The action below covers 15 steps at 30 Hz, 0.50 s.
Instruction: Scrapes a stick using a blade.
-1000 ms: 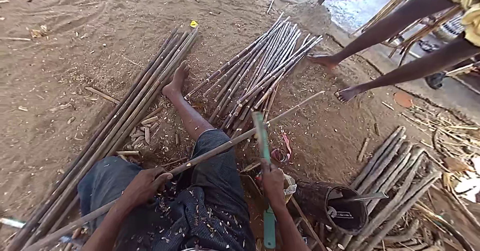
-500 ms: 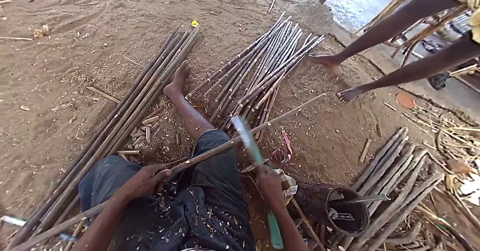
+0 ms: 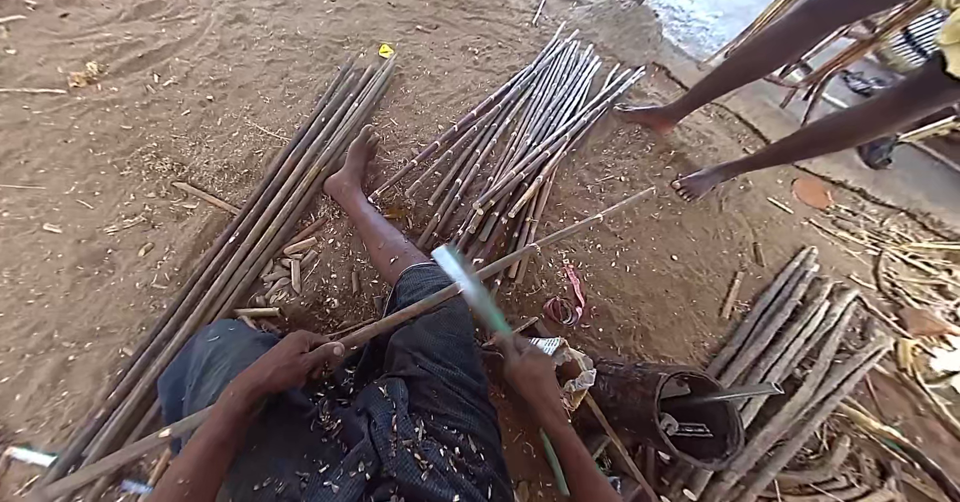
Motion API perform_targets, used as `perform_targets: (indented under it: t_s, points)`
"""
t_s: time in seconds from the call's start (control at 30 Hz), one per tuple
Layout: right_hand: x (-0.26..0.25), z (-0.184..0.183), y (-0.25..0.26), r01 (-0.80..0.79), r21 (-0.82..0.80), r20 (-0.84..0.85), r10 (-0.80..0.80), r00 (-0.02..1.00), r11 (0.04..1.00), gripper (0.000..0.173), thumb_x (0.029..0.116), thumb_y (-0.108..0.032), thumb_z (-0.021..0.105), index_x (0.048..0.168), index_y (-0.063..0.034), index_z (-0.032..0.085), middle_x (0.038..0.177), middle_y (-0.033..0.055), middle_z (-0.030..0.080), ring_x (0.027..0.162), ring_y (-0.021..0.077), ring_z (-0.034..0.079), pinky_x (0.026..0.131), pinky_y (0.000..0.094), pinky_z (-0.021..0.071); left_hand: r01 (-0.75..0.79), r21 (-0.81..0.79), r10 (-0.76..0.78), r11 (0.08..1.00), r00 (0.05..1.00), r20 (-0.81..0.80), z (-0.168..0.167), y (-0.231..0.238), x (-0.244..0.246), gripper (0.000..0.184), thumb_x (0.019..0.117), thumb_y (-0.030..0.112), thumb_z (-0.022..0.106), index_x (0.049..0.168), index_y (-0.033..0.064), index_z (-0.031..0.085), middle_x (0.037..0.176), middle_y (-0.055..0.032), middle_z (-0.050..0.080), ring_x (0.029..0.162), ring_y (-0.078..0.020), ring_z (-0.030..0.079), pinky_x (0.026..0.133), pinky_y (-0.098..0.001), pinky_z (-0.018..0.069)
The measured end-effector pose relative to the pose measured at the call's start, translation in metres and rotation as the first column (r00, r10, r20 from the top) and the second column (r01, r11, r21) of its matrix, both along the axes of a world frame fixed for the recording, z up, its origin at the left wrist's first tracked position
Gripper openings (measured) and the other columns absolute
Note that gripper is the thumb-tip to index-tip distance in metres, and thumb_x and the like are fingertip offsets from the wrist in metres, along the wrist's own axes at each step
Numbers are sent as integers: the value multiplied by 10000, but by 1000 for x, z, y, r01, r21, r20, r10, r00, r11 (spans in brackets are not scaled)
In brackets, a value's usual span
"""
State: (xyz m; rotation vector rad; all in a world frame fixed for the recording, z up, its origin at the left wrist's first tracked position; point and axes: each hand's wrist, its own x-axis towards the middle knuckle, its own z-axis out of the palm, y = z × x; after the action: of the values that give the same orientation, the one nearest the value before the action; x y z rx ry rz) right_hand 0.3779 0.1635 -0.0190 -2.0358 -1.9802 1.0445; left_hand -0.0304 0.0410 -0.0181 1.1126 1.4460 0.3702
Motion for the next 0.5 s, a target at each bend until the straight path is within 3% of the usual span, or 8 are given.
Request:
perform_targets:
  t_s: [0.07, 0.17, 0.2, 0.27, 0.33, 0.43, 0.47, 0.5]
  points:
    - [4, -8, 8, 146, 40, -74, -143, 987, 988, 566, 1074, -526, 451, 1001, -4, 657, 692, 133, 627, 601, 287, 632, 592, 505, 546, -17, -25, 17, 1000, 1000, 24, -1, -4, 2, 440, 1089, 410, 447, 938, 94, 713, 604, 14, 562, 452, -87, 471, 458, -249, 403]
    - [-12, 0, -18, -218, -10, 72, 219, 973, 976, 565, 1055, -559, 417, 1027, -71, 701, 805, 135, 687, 798, 322, 704, 749, 566, 562, -9, -47, 12, 999, 998, 58, 5, 2, -1, 456, 1101, 403, 413, 956, 91, 714, 579, 20, 551, 435, -79, 471, 440, -237, 405]
    - [-11, 3, -18, -220, -17, 80, 220, 972, 975, 554, 1045, -570, 439, 1014, -88, 710, 809, 129, 690, 806, 319, 704, 752, 568, 561, -8, -52, 12, 999, 997, 80, 5, 3, -2, 459, 1101, 401, 410, 953, 89, 714, 575, 19, 547, 432, -78, 470, 438, -235, 407]
    - [-3, 4, 7, 43, -5, -7, -43, 999, 999, 541, 1059, -526, 482, 1017, -33, 699, 779, 155, 662, 729, 323, 662, 714, 557, 544, -23, -42, 27, 999, 996, 87, 3, 3, -1, 443, 1097, 393, 427, 947, 90, 713, 578, 18, 554, 429, -77, 480, 437, -231, 421]
    - [1, -2, 17, 182, 23, -52, -181, 982, 983, 585, 1064, -557, 451, 1019, -15, 666, 722, 154, 644, 624, 319, 644, 615, 540, 553, -38, 15, 38, 999, 999, -37, 0, -5, 4, 409, 1076, 411, 493, 943, 97, 719, 604, 10, 573, 463, -98, 504, 476, -268, 448]
    - [-19, 17, -8, -203, -110, 70, 211, 975, 973, 578, 1043, -590, 437, 1009, -67, 680, 837, 146, 675, 833, 338, 688, 770, 585, 549, 11, 185, 56, 983, 933, -354, 0, -11, 14, 424, 1012, 509, 582, 901, 117, 702, 661, -25, 610, 589, -189, 597, 606, -442, 524]
    - [-20, 20, -10, -246, -131, 93, 259, 961, 960, 583, 1034, -617, 431, 996, -91, 680, 843, 132, 673, 846, 328, 687, 777, 579, 544, 35, 242, 77, 970, 897, -436, -1, -15, 18, 463, 985, 567, 589, 891, 129, 701, 674, -31, 616, 622, -213, 617, 623, -485, 526]
    - [-16, 21, -3, -175, -116, 78, 185, 980, 978, 587, 1032, -612, 460, 1009, -76, 699, 847, 147, 679, 836, 337, 683, 777, 585, 542, 51, 300, 113, 953, 856, -504, -1, -19, 23, 522, 954, 642, 579, 880, 139, 700, 682, -33, 614, 641, -230, 623, 616, -508, 516]
